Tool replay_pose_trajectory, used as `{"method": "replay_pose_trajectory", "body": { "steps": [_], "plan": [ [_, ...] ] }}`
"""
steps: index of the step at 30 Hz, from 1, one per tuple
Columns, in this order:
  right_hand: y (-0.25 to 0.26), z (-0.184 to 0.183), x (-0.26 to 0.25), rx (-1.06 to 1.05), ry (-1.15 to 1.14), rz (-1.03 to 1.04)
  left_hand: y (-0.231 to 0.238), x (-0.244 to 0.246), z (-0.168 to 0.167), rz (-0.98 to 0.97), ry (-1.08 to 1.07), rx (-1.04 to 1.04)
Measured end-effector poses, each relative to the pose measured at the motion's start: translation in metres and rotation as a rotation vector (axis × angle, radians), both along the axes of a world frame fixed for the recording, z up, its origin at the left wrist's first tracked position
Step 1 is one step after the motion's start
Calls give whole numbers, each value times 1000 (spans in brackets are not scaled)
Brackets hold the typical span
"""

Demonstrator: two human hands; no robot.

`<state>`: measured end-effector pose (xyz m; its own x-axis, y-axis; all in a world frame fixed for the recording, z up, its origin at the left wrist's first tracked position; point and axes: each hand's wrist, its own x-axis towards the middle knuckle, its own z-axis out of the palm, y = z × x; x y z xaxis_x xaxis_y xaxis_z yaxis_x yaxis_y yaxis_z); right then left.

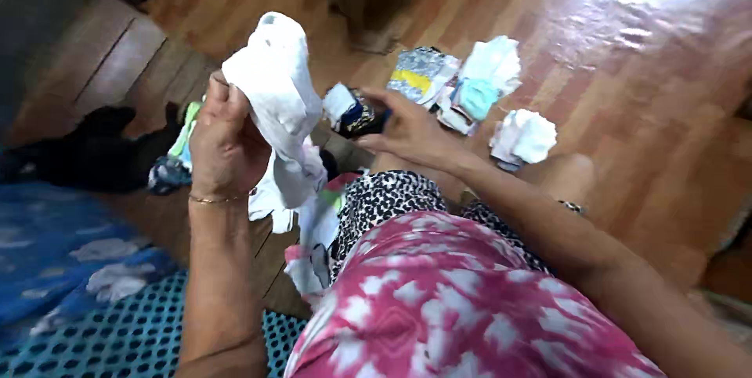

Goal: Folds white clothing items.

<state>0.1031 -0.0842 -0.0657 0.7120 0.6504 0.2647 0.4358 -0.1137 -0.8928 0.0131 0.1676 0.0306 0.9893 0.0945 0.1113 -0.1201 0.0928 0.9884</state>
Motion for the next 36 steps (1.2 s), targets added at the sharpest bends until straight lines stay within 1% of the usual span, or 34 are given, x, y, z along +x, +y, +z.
{"method": "replay_pose_trajectory", "body": {
  "steps": [1, 2, 4, 6, 8, 10, 12, 13, 14, 17, 19, 20, 22, 23, 24, 25, 27, 28, 29, 30, 31, 32, 34, 36],
  "plan": [
    [15, 11, 5, 50, -15, 20, -13, 8, 9, -67, -26, 53],
    [25, 22, 7, 110, 16, 36, -21, 13, 19, -123, -58, 109],
    [30, 41, 13, 274, 105, 44, -21, 21, 39, -145, -130, 223],
    [15, 56, 25, 424, 205, 40, -8, 28, 56, -45, -203, 331],
    [-6, 73, 38, 555, 396, -14, 11, 36, 69, 98, -260, 387],
    [-28, 93, 51, 628, 482, -49, 25, 45, 80, 238, -284, 469],
    [-50, 114, 60, 687, 477, -28, 36, 51, 92, 359, -313, 715],
    [-63, 124, 63, 718, 486, 7, 43, 49, 99, 377, -294, 835],
    [-76, 133, 66, 738, 502, 30, 52, 46, 105, 359, -264, 885],
    [-109, 147, 76, 755, 538, 26, 81, 39, 110, 105, -265, 791],
    [-123, 145, 85, 776, 583, -34, 57, 42, 116, -18, -269, 709],
    [-127, 144, 89, 784, 616, -59, 38, 48, 117, -34, -243, 630],
    [-130, 140, 89, 768, 658, -53, -5, 65, 105, 88, -129, 465],
    [-127, 141, 84, 745, 654, -51, -20, 73, 91, 102, -73, 414],
    [-124, 142, 79, 709, 632, -32, -39, 78, 74, 72, -25, 411],
    [-120, 143, 75, 646, 591, -7, -63, 80, 54, 21, 10, 431],
    [-111, 147, 66, 512, 514, 41, -109, 82, 4, -72, 129, 519],
    [-107, 148, 61, 450, 489, 72, -123, 84, -22, -98, 181, 590],
    [-106, 150, 58, 396, 459, 97, -130, 90, -45, -102, 201, 705],
    [-110, 152, 58, 348, 421, 108, -128, 100, -64, -79, 220, 821],
    [-119, 155, 61, 299, 366, 96, -120, 111, -72, -43, 255, 918],
    [-133, 155, 67, 251, 305, 51, -107, 121, -73, -4, 287, 983],
    [-167, 150, 84, 186, 278, -129, -72, 138, -64, 90, 369, 1007],
    [-198, 140, 102, 132, 298, -347, -49, 149, -45, 152, 427, 1013]
  ]
}}
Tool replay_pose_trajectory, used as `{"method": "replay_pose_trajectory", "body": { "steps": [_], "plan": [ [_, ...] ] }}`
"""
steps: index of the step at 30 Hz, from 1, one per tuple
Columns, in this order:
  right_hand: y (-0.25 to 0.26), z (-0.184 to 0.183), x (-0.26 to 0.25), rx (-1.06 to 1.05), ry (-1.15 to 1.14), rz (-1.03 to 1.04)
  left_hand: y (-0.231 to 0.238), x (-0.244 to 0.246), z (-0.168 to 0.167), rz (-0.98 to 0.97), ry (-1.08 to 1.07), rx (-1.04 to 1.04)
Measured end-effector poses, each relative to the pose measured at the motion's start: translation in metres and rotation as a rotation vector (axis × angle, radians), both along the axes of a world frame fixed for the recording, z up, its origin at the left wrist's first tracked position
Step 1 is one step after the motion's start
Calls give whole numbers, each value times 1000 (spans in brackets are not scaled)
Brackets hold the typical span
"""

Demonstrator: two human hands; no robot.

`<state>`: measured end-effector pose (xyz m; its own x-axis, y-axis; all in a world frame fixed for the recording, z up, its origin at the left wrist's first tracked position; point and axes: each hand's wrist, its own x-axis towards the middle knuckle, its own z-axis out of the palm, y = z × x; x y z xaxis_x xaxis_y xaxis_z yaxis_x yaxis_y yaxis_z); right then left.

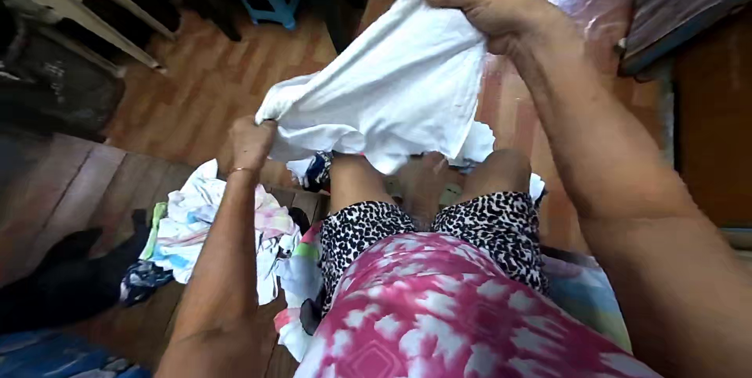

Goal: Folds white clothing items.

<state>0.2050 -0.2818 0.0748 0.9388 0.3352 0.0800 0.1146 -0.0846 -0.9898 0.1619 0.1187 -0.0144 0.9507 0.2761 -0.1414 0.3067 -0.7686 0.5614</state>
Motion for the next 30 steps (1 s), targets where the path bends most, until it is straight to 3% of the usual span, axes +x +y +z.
{"method": "replay_pose_trajectory", "body": {
  "steps": [4, 7, 10, 13, 16, 23, 27, 30],
  "plan": [
    [-18, -19, 18, -199, -29, -194, 11, 14, 28, -72, 116, 71],
    [-6, -38, 14, -316, -259, -116, -11, -5, 35, -218, 80, 282],
    [34, -25, 0, -448, -471, 193, -60, 0, 32, -556, -245, -4],
    [68, 0, -5, -668, -548, 503, -111, -6, 31, -840, -392, -250],
    [63, 22, 6, -809, -529, 491, -117, 3, 35, -810, -356, -276],
    [44, 29, 6, -892, -495, 426, -93, 7, 55, -679, -480, 189],
    [54, 41, 2, -866, -545, 403, -97, 11, 55, -712, -525, -45],
    [41, 50, 4, -850, -529, 424, -82, 13, 60, -739, -398, -159]
  ]
}}
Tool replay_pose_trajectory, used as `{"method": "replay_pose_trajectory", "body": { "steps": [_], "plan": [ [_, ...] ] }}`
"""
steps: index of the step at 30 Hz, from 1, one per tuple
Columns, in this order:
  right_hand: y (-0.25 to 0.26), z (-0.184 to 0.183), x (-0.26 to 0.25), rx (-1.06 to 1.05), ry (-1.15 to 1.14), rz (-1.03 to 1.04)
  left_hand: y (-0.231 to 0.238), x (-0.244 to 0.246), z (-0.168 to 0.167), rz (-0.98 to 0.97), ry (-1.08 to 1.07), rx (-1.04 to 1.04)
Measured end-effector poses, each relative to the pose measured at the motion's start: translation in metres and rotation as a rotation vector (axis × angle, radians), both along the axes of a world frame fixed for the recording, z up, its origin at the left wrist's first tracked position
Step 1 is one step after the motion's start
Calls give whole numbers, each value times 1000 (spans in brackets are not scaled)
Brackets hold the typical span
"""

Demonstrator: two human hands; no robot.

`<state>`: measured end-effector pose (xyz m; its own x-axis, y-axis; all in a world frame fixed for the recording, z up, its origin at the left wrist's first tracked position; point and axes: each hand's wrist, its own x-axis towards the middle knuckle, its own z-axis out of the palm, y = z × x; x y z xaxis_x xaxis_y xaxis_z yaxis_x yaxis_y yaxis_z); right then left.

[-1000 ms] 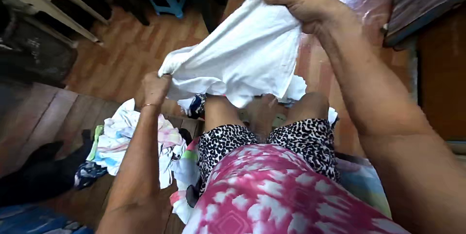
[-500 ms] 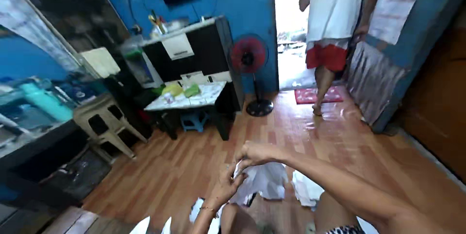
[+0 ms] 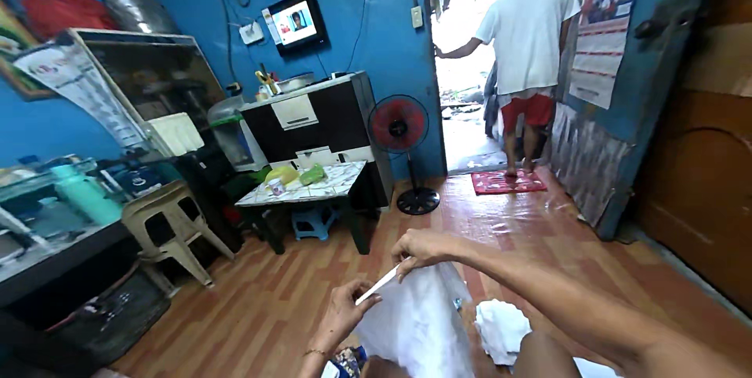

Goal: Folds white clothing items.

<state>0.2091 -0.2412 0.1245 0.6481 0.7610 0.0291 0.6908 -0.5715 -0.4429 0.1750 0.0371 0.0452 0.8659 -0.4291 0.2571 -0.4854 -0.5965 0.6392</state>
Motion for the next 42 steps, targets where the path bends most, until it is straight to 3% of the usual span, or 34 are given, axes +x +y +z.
{"method": "replay_pose_trajectory", "body": {
  "steps": [6, 13, 17, 26, 29, 32, 37, 39, 42],
  "plan": [
    [-77, -1, 2, -35, 6, -123, 60, 0, 27, 70, -190, 254],
    [-166, 26, 2, 298, -65, -563, 58, 2, 63, 90, 14, 526],
    [-186, 39, 3, 522, -222, -724, 57, 13, 60, 197, 121, 569],
    [-181, 49, 4, 888, -288, -1007, 76, 18, 43, 478, 211, 542],
    [-186, 44, 9, 886, -345, -987, 77, 10, 36, 575, 109, 605],
    [-191, 45, 7, 833, -454, -968, 96, 14, 24, 613, 187, 643],
    [-231, 30, 4, 458, -748, -925, 141, 16, 6, 415, 219, 515],
    [-244, 22, 2, 469, -726, -990, 151, 11, 6, 368, 183, 440],
    [-253, 21, -6, 653, -611, -1094, 163, 5, 9, 377, 32, 350]
  ]
}}
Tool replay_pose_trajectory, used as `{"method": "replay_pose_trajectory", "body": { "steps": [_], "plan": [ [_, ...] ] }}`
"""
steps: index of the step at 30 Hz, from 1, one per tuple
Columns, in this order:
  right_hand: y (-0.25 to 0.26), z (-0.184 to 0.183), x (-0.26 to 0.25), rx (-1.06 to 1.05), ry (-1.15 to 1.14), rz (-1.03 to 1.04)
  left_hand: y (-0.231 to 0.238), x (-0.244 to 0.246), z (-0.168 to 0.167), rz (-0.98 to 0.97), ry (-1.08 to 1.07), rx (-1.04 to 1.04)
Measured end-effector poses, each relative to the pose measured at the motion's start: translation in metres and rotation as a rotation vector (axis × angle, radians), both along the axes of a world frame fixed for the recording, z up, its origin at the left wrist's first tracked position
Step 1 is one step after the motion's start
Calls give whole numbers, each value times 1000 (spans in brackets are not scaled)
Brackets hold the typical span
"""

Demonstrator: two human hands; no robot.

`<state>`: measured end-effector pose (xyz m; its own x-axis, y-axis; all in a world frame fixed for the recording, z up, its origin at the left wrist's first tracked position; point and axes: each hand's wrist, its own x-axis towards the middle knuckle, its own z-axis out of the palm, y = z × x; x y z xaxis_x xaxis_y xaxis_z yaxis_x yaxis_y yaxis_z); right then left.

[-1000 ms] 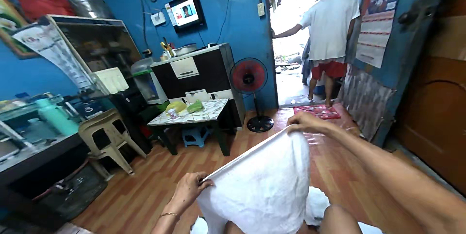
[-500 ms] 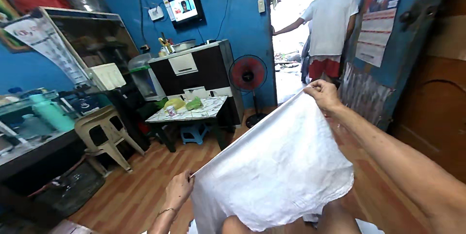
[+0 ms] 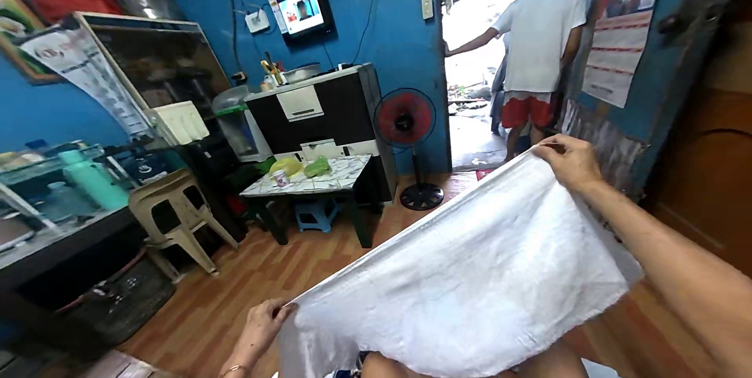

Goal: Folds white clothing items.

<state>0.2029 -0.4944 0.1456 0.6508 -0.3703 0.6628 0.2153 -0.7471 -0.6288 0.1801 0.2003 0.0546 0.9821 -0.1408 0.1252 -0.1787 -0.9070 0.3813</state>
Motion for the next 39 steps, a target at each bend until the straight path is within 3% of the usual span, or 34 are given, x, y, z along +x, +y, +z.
{"method": "replay_pose_trajectory", "body": {
  "steps": [7, 12, 18, 20, 23, 24, 25, 27, 29, 32, 34, 37, 39],
  "plan": [
    [-16, 5, -17, 131, 50, -75, 20, -9, 8, 117, -336, -177],
    [-25, 0, -23, 219, 99, -142, 24, -12, -3, 129, -474, -148],
    [-36, -19, -28, 342, 164, -235, 46, -16, -18, 116, -385, -53],
    [-36, -29, -32, 328, 178, -282, 43, -23, -20, 249, -283, -321],
    [-25, -49, -38, 229, 236, -290, 22, -25, -35, 474, -124, -1040],
    [-24, -56, -39, 225, 244, -292, 16, -26, -42, 527, -112, -1161],
    [-26, -65, -41, 266, 253, -305, 13, -26, -46, 584, -143, -1136],
    [-37, -86, -45, 419, 276, -381, 14, -28, -53, 648, -255, -867],
    [-40, -109, -48, 443, 302, -455, 17, -27, -62, 672, -283, -626],
    [-41, -138, -50, 445, 471, -579, -7, -27, -58, 578, -224, -501],
    [-26, -140, -56, 300, 708, -558, -44, -30, -43, 392, -236, -425],
    [42, -110, -54, 66, 711, -190, -128, -33, -14, -17, -369, -382],
    [110, -96, -50, 59, 588, 280, -182, -29, -7, -255, -463, -423]
  ]
}}
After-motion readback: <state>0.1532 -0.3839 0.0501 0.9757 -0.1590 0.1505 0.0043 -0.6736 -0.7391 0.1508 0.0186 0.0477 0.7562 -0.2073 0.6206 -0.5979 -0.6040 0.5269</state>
